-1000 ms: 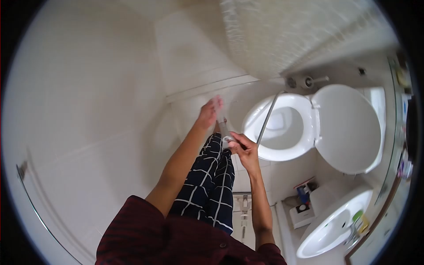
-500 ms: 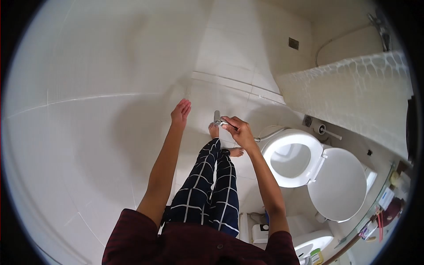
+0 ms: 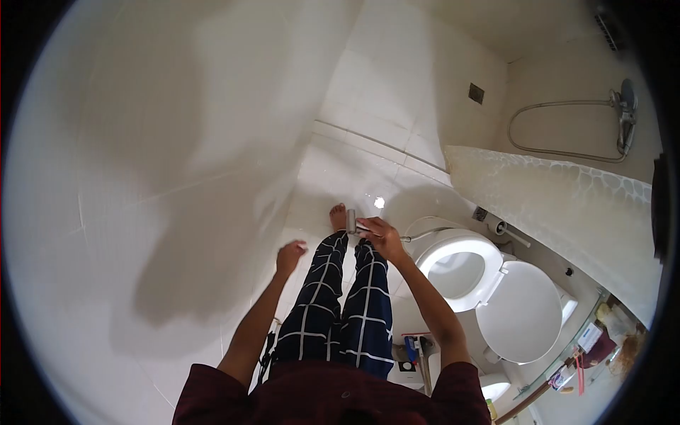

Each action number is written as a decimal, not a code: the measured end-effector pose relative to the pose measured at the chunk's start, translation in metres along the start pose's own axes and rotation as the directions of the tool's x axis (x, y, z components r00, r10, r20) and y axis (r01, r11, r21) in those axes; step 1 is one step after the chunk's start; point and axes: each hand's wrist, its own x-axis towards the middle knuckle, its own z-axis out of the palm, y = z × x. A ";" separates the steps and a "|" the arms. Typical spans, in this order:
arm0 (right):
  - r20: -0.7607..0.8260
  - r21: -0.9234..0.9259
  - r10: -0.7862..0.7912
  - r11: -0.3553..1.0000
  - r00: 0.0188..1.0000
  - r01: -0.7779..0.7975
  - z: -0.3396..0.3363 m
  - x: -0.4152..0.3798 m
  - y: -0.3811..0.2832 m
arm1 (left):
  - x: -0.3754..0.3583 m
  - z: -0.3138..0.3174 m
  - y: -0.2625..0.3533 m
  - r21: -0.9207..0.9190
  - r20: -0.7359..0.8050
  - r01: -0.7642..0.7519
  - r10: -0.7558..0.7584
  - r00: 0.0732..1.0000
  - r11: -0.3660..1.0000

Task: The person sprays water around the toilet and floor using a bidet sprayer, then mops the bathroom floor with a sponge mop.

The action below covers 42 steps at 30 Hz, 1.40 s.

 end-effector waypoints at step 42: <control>-0.648 -0.294 -0.210 0.956 0.732 0.013 -0.183 -0.064 -0.096 | -0.070 0.045 0.253 0.468 0.775 -0.785 0.238 0.585 0.406</control>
